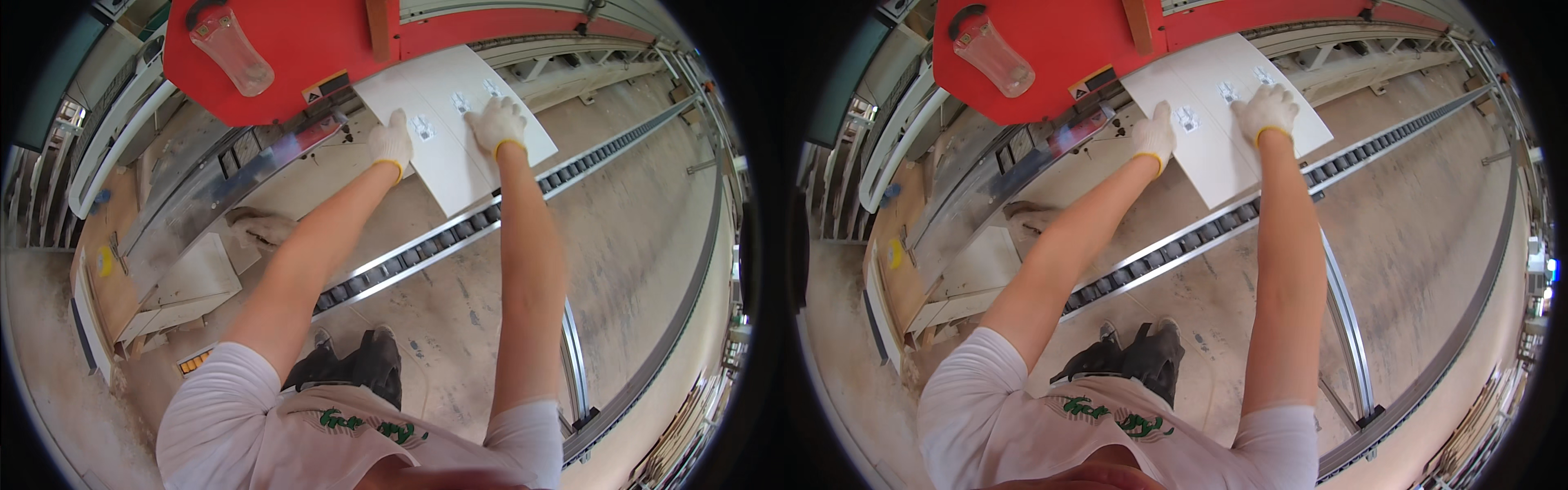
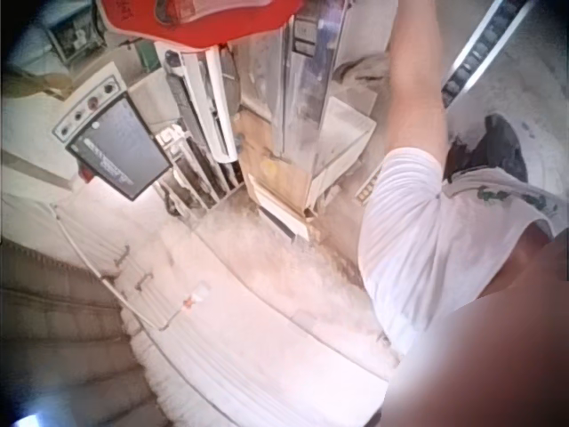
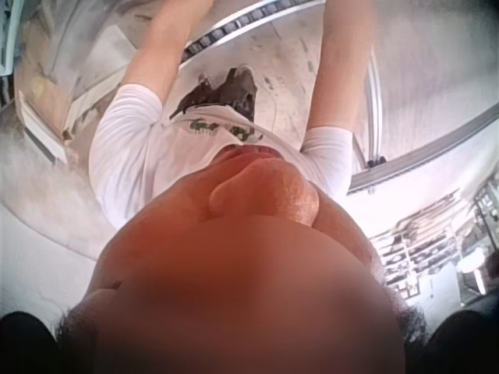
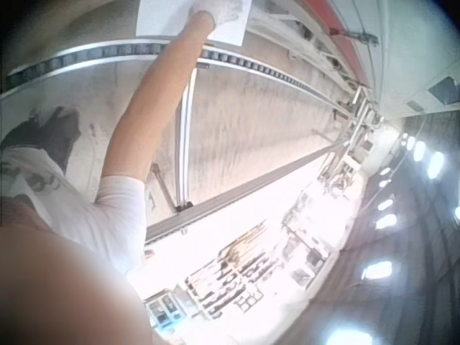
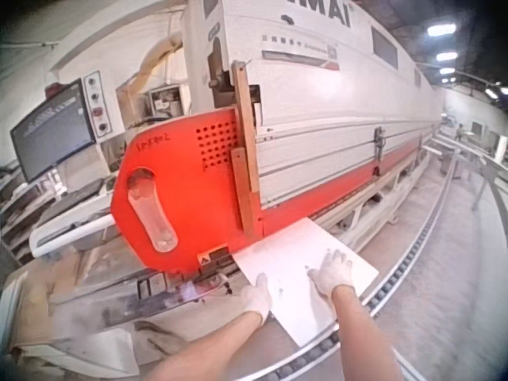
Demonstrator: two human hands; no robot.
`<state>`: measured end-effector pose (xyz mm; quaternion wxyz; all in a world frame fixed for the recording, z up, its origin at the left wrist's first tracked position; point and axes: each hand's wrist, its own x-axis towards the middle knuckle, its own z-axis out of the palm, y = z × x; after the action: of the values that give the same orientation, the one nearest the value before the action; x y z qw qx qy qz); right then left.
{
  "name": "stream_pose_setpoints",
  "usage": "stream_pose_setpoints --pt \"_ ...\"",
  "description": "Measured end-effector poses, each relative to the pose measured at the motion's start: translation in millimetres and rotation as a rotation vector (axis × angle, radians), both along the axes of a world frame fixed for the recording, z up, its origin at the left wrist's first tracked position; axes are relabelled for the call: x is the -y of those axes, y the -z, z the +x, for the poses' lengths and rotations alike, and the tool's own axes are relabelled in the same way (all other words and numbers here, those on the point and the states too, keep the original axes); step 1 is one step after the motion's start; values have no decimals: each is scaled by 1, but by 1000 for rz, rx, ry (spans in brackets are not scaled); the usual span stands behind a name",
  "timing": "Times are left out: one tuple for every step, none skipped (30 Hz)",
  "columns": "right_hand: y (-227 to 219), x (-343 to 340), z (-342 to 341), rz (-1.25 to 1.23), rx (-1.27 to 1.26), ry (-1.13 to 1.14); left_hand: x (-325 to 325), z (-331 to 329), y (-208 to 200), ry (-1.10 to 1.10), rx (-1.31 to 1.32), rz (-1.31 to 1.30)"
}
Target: The person repeatedly picks up large white panels from a red pallet jack, carries them to a conveyor, and places them onto the rollers. The person also handles smaller cut pieces, stacking them on the conveyor. The person wears gloves throughout.
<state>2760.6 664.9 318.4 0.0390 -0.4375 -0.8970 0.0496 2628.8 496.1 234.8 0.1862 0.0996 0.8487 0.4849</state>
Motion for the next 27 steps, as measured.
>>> stream_pose_setpoints --pt "2 16 14 -21 -29 -54 -14 -3 0 18 -25 -3" --pt "4 36 31 -51 -33 -86 -26 -4 -2 27 -48 -23" --pt "4 59 50 -162 -194 -75 -38 -7 -7 86 -54 -32" --pt "3 87 70 -254 -376 -83 -48 -10 -17 128 -63 -56" --pt "5 123 84 -245 -505 -48 -51 -9 -27 210 -45 -105" --pt "5 159 97 -224 -665 -39 -48 -10 -40 354 219 -37" --pt "3 192 109 -186 -712 -60 -38 -7 -53 545 46 -129" --pt "1 225 120 -157 -752 -80 -22 -4 -69 713 -95 -261" --pt "-1 257 127 -181 -765 -44 1 6 -83 825 -255 -301" --pt "-3 287 128 -200 -788 -26 30 17 -95 915 -413 -356" --pt "-5 315 127 -230 -811 -17 71 24 -106 960 -359 -250" --pt "-6 343 125 -255 -848 -22 123 33 -111 997 -305 -142" --pt "-8 370 120 -285 -881 -41 180 37 -115 988 -382 -39" --pt "-10 396 108 -312 -918 -74 238 34 -120 969 -478 48" --pt "-12 423 96 -338 -960 -115 302 28 -121 925 -467 95" --pt "-15 452 82 -387 -991 -159 371 16 -122 864 -462 119" --pt "-18 483 69 -396 -972 -197 443 -1 -121 826 -387 -61" --pt "-21 515 53 -416 -941 -233 519 -22 -120 704 -410 -100" --pt "-24 545 33 -429 -949 -314 599 -38 -116 576 -451 -114" --pt "-28 575 17 -405 -928 -392 679 -46 -107 502 -672 -229" --pt "-33 607 0 -422 -927 -444 758 -56 -96 369 -1044 -413" --pt "-37 644 -19 -402 -889 -450 833 -68 -85 46 -645 -324" --pt "-36 684 -41 -464 -932 -512 910 -83 -73 -407 -267 16" --pt "-38 723 -61 -507 -937 -531 988 -100 -64 -606 -329 18" --pt "-36 769 -88 -550 -926 -545 1064 -121 -57 -800 -284 -36" --pt "-38 815 -114 -530 -850 -635 1129 -137 -49 -959 -287 -55" --pt "-38 856 -142 -510 -757 -713 1194 -152 -43 -1073 -246 -37"
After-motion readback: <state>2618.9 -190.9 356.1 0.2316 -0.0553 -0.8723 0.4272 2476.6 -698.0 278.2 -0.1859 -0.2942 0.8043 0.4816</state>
